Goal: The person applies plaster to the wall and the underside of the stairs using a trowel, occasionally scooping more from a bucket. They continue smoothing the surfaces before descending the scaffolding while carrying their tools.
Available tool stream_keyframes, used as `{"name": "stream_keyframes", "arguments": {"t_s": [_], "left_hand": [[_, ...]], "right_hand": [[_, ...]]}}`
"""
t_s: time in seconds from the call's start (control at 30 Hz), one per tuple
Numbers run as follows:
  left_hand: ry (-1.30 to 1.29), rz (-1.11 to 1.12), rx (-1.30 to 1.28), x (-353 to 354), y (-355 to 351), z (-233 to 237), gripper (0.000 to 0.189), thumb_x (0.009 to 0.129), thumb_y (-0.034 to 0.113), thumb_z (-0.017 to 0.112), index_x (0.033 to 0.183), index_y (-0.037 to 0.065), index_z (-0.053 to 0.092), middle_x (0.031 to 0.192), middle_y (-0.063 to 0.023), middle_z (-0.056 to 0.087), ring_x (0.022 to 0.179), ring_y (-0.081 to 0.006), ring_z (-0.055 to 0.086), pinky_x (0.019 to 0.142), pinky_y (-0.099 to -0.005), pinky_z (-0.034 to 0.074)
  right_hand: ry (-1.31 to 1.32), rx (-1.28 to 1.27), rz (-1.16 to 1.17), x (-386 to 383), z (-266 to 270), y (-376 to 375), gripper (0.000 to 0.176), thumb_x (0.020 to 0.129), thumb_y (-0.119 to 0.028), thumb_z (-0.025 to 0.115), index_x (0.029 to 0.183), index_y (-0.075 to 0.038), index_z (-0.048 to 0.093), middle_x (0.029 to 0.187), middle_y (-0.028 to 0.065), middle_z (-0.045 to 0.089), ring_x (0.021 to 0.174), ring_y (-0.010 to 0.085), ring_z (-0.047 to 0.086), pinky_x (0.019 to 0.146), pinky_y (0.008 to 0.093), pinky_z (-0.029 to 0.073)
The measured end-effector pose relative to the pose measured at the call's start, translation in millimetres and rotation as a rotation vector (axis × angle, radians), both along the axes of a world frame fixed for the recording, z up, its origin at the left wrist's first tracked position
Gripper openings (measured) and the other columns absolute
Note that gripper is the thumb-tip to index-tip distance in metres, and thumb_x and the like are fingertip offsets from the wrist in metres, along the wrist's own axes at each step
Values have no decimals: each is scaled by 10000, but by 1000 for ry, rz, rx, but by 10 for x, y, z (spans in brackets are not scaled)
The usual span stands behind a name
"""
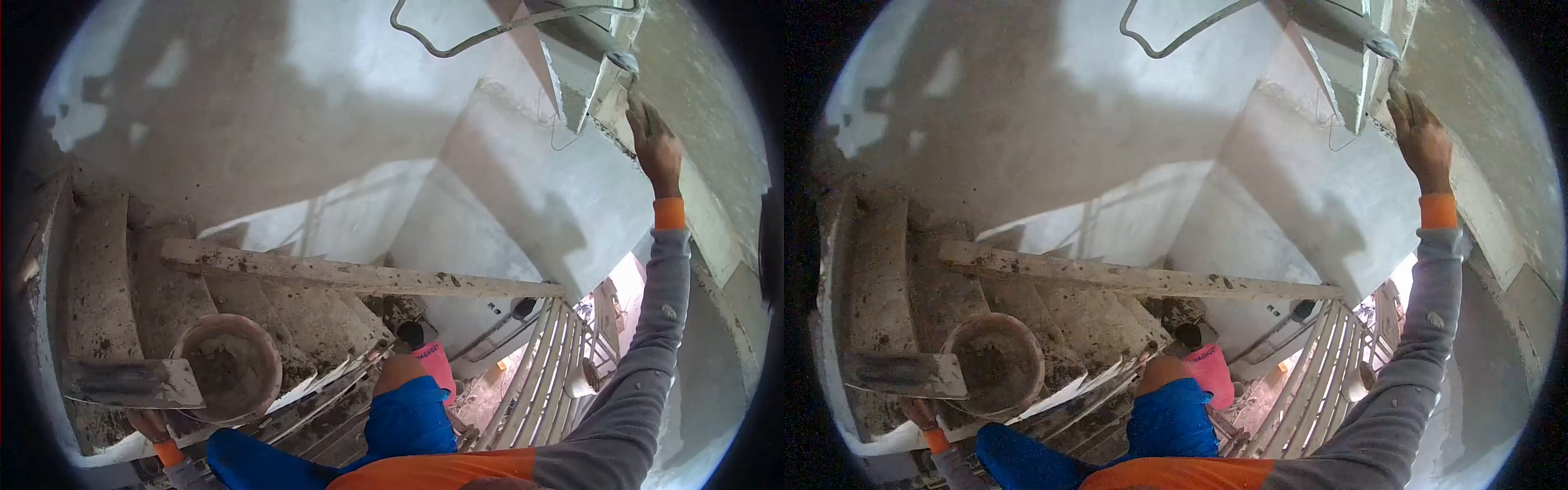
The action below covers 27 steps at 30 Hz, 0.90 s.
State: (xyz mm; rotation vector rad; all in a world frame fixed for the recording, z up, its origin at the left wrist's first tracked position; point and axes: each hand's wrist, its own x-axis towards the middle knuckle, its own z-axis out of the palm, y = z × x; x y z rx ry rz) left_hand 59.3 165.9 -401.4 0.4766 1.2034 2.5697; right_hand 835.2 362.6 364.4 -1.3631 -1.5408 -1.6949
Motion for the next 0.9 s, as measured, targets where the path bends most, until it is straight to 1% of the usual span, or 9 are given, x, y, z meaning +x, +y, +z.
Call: {"name": "stream_keyframes", "arguments": {"t_s": [0.1,0.13,0.27,0.5,0.6,0.67,0.73,0.8,0.9], "left_hand": [[441,251,-526,-124,-16,-95,321,905,189,543,1142,-26,563,1097,-157,612,977,-258,578,873,-388,443],[539,320,-659,-141,-17,-97,325,898,190,552,1141,-24,565,1091,-160,614,980,-267,580,870,-385,443],[695,414,-871,209,-30,476,306,876,188,569,1099,-21,593,1064,-188,622,973,-311,588,839,-392,453],[740,514,-1070,340,-23,720,265,885,185,563,1018,-38,621,1020,-207,640,923,-309,608,804,-410,457],[569,360,-907,121,-20,431,280,894,192,562,1019,-53,613,1017,-215,637,922,-285,606,799,-412,453],[357,247,-716,236,2,562,297,899,196,559,1047,-58,598,1032,-222,628,934,-267,598,804,-400,453],[307,188,-607,247,9,548,327,923,217,530,1110,-49,563,1055,-194,611,931,-253,583,816,-382,462],[412,186,-577,147,21,340,374,966,256,473,1209,-26,509,1087,-129,584,915,-243,560,836,-360,478],[423,226,-552,50,-5,212,354,960,219,478,1203,-36,509,1107,-129,577,938,-223,555,841,-351,470]], "right_hand": [[114,-6,45,-55,-132,-187,474,894,-491,498,1186,-123,565,1053,201,630,943,381,615,778,452,494],[38,35,64,127,-125,-136,482,901,-476,501,1186,-93,563,1060,195,630,948,365,620,774,434,496],[-12,-33,216,60,-185,-81,429,921,-414,504,1176,-74,560,1004,195,640,895,362,629,726,429,497],[152,-213,71,-61,-53,322,369,917,-437,466,1063,-115,569,915,210,641,863,417,602,718,508,467],[206,-291,-108,172,0,540,372,924,-447,438,1055,-121,559,921,199,646,855,426,603,731,531,457],[172,-276,-186,368,6,649,367,924,-448,436,1055,-127,556,916,194,647,848,418,610,717,525,470],[122,-239,-228,498,24,677,371,922,-455,440,1067,-134,556,910,186,649,840,405,618,702,516,482],[55,-176,-228,502,34,567,385,917,-467,450,1093,-143,558,902,173,652,830,389,627,683,507,493],[-55,-9,-97,445,9,374,397,910,-469,473,1148,-163,559,910,154,651,822,371,636,662,479,510]]}}
